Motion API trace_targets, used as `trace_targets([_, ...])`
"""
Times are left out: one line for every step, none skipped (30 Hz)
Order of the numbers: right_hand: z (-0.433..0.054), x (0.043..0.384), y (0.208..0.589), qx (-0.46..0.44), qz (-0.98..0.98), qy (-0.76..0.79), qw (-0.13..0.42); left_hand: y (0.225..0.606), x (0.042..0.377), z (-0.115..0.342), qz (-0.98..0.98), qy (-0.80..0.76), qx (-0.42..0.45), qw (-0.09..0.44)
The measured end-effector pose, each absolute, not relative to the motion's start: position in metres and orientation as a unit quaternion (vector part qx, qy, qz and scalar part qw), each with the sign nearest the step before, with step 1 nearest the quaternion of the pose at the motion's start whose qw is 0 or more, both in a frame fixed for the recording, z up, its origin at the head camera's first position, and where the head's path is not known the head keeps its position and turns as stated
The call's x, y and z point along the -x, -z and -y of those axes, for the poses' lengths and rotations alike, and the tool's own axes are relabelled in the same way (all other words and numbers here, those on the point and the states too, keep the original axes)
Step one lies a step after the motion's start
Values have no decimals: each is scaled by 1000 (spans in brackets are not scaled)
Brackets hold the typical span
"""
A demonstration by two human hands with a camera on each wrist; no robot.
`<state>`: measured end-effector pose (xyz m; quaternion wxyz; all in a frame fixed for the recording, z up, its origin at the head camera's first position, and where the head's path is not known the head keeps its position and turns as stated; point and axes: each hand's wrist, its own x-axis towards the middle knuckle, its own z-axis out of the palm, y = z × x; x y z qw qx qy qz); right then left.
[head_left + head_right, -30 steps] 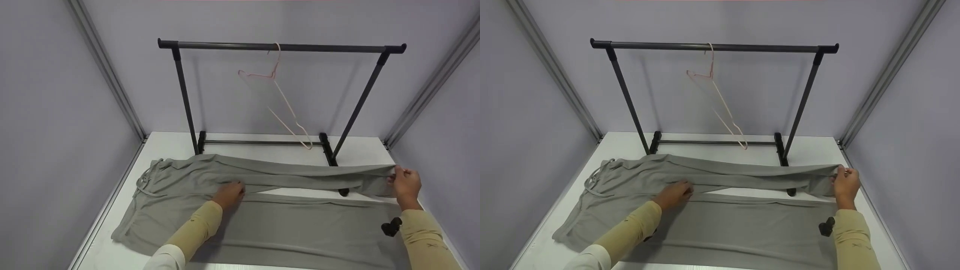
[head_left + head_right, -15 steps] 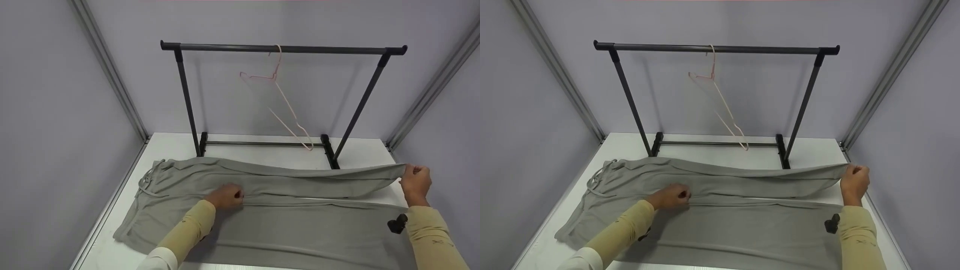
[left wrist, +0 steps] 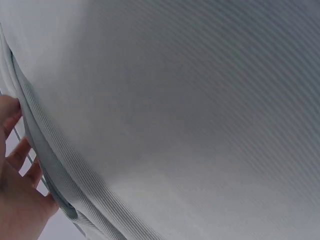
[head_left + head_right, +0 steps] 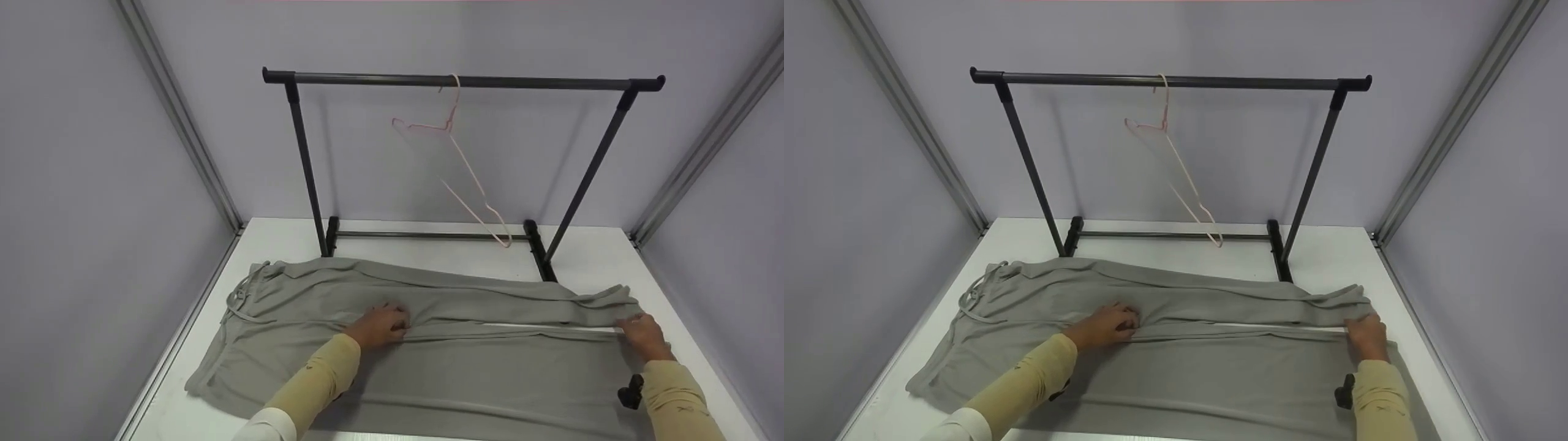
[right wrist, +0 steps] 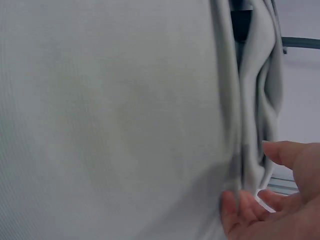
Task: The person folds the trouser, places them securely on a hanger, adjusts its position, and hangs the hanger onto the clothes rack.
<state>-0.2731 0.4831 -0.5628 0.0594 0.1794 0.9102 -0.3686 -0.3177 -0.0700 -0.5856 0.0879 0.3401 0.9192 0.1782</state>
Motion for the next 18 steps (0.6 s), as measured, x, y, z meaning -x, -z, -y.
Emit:
trace_targets([-482,274,564,-182,-907,375,61,586,317,70,-918,-182,-342,89])
trace_targets([-480,274,566,-185,-903,383,61,587,317,69,-916,-186,-345,89])
trace_targets([-479,275,567,-187,-900,388,60,587,317,69,-914,-191,-347,90])
trace_targets([-477,276,569,-191,-898,393,57,588,316,69,-911,-198,-349,92])
trace_targets([-476,277,570,-193,-897,395,52,588,316,69,-909,-205,-350,94])
trace_targets([-475,276,572,-193,-897,395,43,588,317,69,-908,-209,-349,97])
trace_targets([-473,276,574,-193,-899,391,32,588,317,69,-908,-212,-348,100])
trace_targets([-472,275,577,-192,-904,382,12,588,317,70,-908,-214,-345,104])
trace_targets([-471,274,580,-190,-910,369,-9,589,317,70,-909,-215,-342,108])
trace_targets([-470,272,583,-185,-916,355,-30,589,318,70,-910,-214,-337,113])
trace_targets([-469,271,586,-180,-922,339,-50,590,318,70,-912,-211,-333,115])
trace_targets([-468,270,589,-174,-928,321,-71,591,318,71,-914,-209,-327,119])
trace_targets([-467,269,591,-169,-935,301,-87,592,319,71,-915,-208,-324,120])
trace_targets([-467,269,592,-163,-940,281,-102,593,319,71,-916,-208,-321,119])
trace_targets([-467,269,592,-157,-945,264,-113,594,320,71,-917,-207,-318,119])
trace_targets([-467,269,592,-151,-949,249,-125,595,320,71,-918,-207,-316,119])
trace_targets([-468,269,590,-152,-950,238,-133,596,321,72,-919,-207,-314,118])
trace_targets([-470,269,587,-153,-951,228,-143,596,321,72,-920,-207,-311,117])
